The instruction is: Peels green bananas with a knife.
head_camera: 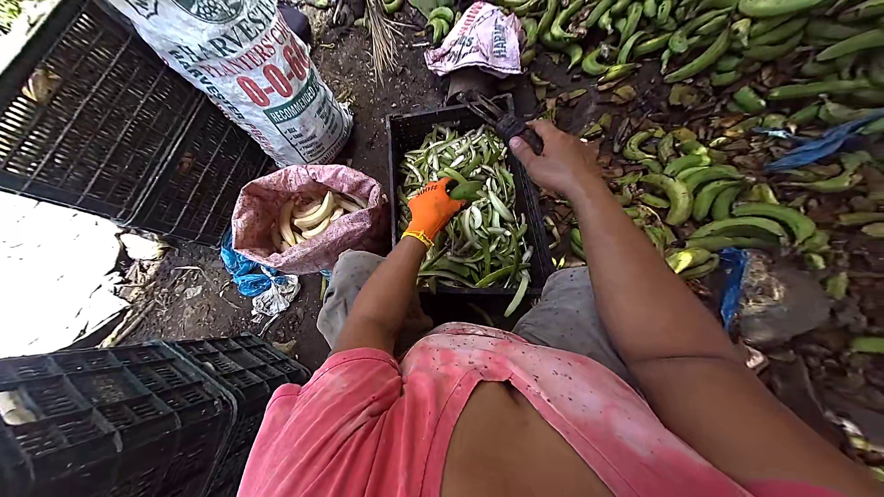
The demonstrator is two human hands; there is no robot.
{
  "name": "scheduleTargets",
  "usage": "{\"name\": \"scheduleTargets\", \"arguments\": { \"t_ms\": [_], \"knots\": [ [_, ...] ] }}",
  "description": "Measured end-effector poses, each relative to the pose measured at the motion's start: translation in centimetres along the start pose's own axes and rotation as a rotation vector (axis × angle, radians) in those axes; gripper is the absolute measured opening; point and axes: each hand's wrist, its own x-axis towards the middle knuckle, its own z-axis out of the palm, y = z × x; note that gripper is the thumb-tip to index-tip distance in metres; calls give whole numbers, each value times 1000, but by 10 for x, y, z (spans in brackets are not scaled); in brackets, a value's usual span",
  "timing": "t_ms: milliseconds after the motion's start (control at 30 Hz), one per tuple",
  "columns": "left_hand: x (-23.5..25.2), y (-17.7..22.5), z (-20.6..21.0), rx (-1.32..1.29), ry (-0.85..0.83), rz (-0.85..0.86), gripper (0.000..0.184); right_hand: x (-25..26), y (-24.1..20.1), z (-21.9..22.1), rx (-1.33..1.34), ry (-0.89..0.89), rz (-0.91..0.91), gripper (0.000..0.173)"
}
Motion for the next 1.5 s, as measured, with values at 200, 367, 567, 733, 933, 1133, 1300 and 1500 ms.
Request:
{"name": "scheduleTargets", "arguments": {
  "t_ms": [200, 367, 567, 733, 933, 1133, 1300, 1500],
  "knots": [
    [-16, -1, -95, -811, 151, 207, 49, -14, 1, -7, 218, 13, -132, 58],
    [5, -28, -7, -1828, -6, 30, 33, -25, -12, 26, 529, -243, -154, 41],
    [21, -19, -37, -2143, 147, 199, 42, -36, -10, 74, 532, -400, -76, 50],
    [24, -29, -51, -2151, 195, 433, 52, -41, -13, 80, 350, -354, -183, 47],
    [19, -36, -60, -2114, 190, 520, 62, -39, -19, 90, 390, -348, -238, 44],
    [22, -35, -55, -2084, 140, 600, 61, -25, -16, 100, 455, -318, -285, 43],
    [12, -20, -51, -2075, 166, 466, 58, -16, -16, 101, 544, -287, -190, 48],
    [18, -41, -73, -2069, 144, 486, 54, -24, -9, 90, 572, -428, -195, 42]
  ]
}}
